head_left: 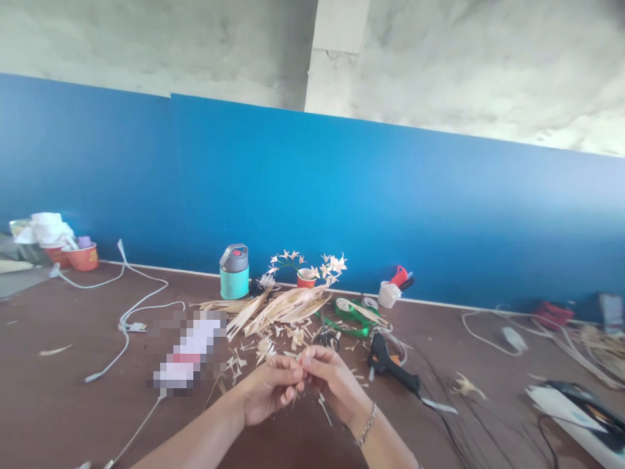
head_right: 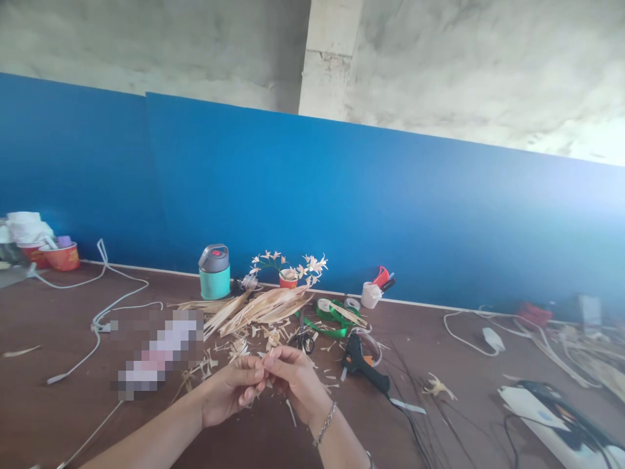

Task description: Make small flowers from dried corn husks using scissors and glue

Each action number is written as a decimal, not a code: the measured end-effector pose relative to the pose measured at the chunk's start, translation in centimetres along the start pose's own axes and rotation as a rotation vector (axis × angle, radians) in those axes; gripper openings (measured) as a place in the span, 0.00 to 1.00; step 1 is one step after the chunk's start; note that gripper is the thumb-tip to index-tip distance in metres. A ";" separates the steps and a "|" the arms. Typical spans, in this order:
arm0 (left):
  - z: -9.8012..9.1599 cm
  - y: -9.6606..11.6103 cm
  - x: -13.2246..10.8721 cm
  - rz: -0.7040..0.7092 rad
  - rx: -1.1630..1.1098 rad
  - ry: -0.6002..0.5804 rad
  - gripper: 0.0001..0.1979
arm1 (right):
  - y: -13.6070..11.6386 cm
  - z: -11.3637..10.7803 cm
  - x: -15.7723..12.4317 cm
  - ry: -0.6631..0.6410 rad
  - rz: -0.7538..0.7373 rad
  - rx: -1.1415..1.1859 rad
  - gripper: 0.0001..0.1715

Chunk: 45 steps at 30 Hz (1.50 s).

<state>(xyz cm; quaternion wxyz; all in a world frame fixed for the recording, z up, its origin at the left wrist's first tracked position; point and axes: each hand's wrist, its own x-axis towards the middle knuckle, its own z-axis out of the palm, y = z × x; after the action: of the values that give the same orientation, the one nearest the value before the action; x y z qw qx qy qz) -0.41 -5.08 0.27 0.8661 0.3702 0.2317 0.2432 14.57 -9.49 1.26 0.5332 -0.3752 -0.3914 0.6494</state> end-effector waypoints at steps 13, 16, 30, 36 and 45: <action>0.1 0.0 0.0 0.034 0.047 0.025 0.12 | 0.0 0.1 0.3 0.049 -0.077 -0.167 0.20; 0.0 -0.1 0.1 0.061 0.076 0.017 0.12 | 0.2 0.1 0.5 0.068 -0.117 -0.226 0.22; -0.4 0.4 0.3 0.132 0.253 0.020 0.14 | 0.3 -0.3 0.6 0.117 -0.140 -0.404 0.24; -0.3 0.2 0.0 0.133 0.123 -0.017 0.13 | -0.7 0.3 0.0 0.026 -0.133 -0.304 0.20; 0.0 0.1 -0.1 0.086 0.073 -0.033 0.10 | -0.5 0.4 -0.2 -0.007 -0.126 -0.154 0.19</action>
<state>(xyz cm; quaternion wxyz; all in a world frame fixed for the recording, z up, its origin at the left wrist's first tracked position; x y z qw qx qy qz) -0.49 -5.06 0.38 0.8445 0.4150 0.2102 0.2653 14.44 -9.66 1.91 0.5411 -0.3876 -0.4648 0.5839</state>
